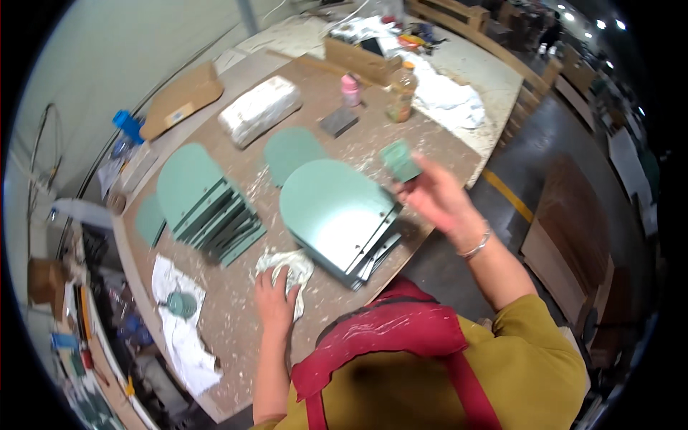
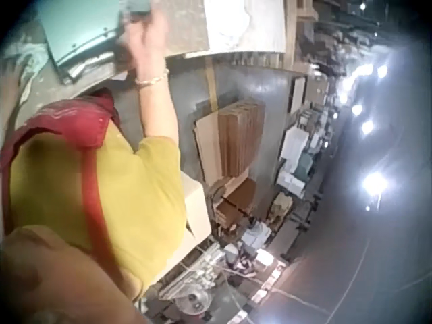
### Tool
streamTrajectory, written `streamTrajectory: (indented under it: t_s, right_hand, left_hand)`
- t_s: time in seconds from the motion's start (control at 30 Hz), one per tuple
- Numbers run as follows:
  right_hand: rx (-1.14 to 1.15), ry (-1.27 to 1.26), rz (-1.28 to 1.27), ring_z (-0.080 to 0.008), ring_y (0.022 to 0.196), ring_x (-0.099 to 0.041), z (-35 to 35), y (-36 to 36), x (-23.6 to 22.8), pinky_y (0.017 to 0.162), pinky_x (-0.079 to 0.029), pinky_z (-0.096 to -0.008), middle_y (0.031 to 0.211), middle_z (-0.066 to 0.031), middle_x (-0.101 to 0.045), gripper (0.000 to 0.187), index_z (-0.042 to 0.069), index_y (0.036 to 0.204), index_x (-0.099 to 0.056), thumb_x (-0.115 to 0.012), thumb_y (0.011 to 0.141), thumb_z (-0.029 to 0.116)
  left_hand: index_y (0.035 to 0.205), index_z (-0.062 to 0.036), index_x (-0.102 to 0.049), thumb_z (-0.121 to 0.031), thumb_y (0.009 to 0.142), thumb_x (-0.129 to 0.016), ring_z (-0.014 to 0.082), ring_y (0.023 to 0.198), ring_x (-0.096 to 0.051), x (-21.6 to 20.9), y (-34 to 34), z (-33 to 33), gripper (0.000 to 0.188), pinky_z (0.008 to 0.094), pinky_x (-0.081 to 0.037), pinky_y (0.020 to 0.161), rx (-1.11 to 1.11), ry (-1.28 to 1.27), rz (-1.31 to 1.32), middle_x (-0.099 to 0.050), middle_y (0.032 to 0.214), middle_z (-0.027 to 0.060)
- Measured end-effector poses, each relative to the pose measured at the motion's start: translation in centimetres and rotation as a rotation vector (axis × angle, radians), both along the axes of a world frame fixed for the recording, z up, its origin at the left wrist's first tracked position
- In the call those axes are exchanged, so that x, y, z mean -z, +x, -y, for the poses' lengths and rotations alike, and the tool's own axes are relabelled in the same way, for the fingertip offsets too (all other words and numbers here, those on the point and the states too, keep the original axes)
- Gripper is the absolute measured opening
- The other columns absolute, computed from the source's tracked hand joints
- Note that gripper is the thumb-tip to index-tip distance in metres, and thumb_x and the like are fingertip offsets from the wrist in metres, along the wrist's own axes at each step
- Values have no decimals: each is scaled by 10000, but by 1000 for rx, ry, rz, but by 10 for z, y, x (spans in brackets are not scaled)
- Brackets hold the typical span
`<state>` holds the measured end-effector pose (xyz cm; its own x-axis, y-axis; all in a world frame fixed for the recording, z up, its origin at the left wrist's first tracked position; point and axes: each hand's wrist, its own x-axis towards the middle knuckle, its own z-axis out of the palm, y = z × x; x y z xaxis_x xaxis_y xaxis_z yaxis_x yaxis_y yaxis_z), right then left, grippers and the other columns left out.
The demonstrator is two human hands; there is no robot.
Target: The person sands the surfaces and edges of several green wooden boards using a sanding block and then wipes them with a white cloth.
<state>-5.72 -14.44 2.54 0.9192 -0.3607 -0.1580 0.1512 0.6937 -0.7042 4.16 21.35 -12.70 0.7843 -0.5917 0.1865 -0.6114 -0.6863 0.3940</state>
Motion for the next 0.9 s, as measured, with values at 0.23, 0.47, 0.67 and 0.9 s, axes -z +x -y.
streamTrajectory:
  t_s: [0.23, 0.47, 0.67, 0.9]
  right_hand:
    - [22, -42, 133, -183, 830, -610, 55, 0, -10, 722, -513, -308, 1047, -107, -645, 337, 19, 1228, -554, -545, 1031, 292]
    - [-442, -497, 123, -106, 977, -593, 4, 15, -12, 853, -494, -274, 1094, -46, -647, 280, 42, 1226, -613, -596, 997, 203]
    - [-943, -733, 471, -105, 948, -549, -30, 46, -3, 898, -452, -286, 1036, -32, -626, 262, 7, 1163, -631, -649, 978, 190]
    - [-1118, -615, 351, -86, 917, -544, -18, 57, 5, 860, -458, -261, 983, 9, -622, 276, 17, 1144, -655, -685, 957, 218]
  left_hand:
    - [1235, -125, -654, -145, 822, -748, 387, 1148, -545, 0, -1, 2, 424, 467, -463, 976, -120, -10, 51, -594, 1209, 169]
    - [1192, -13, -641, -99, 868, -699, 303, 988, -637, -75, 16, -4, 340, 390, -485, 910, -475, -490, 77, -645, 1072, 163]
    - [1069, -46, -658, -103, 787, -745, 377, 1128, -545, -149, -5, 100, 301, 447, -447, 967, -183, -311, 196, -553, 1194, 174]
    - [1055, -13, -642, -162, 847, -721, 365, 1038, -607, -141, 37, 98, 268, 431, -500, 853, -248, -219, 90, -587, 1100, 174]
